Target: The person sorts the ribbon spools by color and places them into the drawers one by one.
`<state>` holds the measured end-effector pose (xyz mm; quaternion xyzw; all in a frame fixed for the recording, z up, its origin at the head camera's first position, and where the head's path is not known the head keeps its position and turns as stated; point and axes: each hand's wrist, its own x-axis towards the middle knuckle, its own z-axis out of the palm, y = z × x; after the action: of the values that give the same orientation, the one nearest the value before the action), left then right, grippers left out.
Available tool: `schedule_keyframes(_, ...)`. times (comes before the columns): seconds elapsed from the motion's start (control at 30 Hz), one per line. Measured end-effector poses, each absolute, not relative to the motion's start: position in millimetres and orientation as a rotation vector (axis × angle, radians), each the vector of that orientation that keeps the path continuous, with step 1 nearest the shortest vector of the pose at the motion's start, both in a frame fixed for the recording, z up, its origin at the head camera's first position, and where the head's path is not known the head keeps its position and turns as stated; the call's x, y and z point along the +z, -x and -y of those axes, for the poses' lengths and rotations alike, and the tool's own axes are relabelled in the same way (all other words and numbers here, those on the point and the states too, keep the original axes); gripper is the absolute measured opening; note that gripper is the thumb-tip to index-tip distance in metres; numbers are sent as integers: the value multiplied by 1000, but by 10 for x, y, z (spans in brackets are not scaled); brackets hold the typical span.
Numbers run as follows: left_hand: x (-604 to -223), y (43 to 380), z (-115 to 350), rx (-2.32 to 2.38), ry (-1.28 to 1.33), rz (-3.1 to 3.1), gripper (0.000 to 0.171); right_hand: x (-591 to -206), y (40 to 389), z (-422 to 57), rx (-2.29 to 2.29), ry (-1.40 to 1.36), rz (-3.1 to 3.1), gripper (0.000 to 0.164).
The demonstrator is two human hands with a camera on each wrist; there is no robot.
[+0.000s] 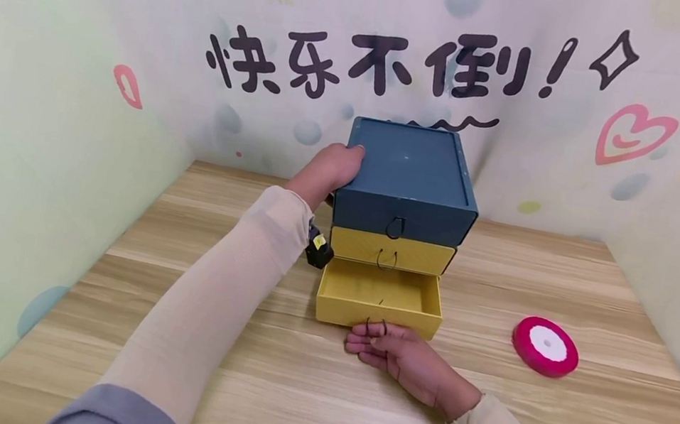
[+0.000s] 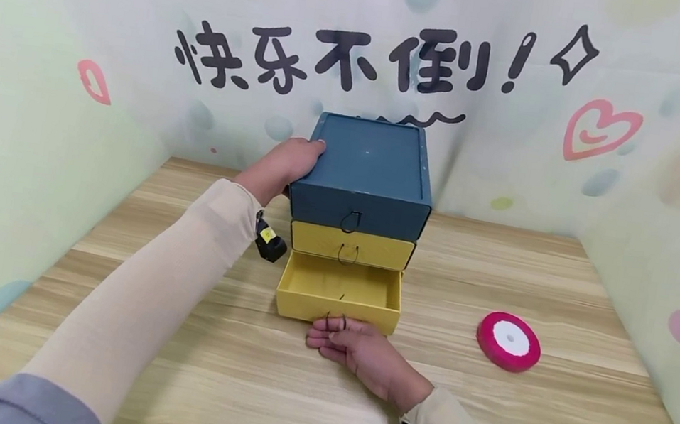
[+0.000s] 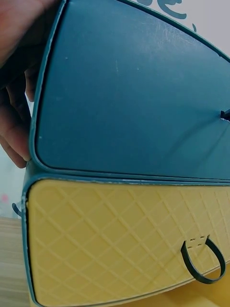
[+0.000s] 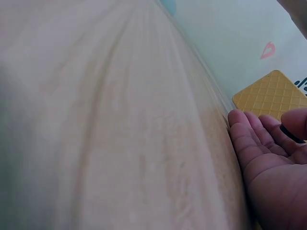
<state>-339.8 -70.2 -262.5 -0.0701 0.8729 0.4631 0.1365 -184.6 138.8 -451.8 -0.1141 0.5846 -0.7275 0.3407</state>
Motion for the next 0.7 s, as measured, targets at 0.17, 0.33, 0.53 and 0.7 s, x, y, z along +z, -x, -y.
schedule_keyframes(0.17,-2628,3404,703,1334,197,-2533,63,-4499,1804,-1403,-1884,300,-1519,41)
schedule_keyframes(0.33,-2638,3406,698,1333,197,-2532,63,-4483,1743,-1419,-1872,305,-1522,41)
schedule_keyframes(0.53,-2632,3404,695,1326,192,-2536,63,-4483,1666,-1429,-1872,307,-1521,40)
schedule_keyframes(0.7,-2635,3404,693,1334,192,-2534,63,-4486,1620,-1444,-1871,318,-1506,39)
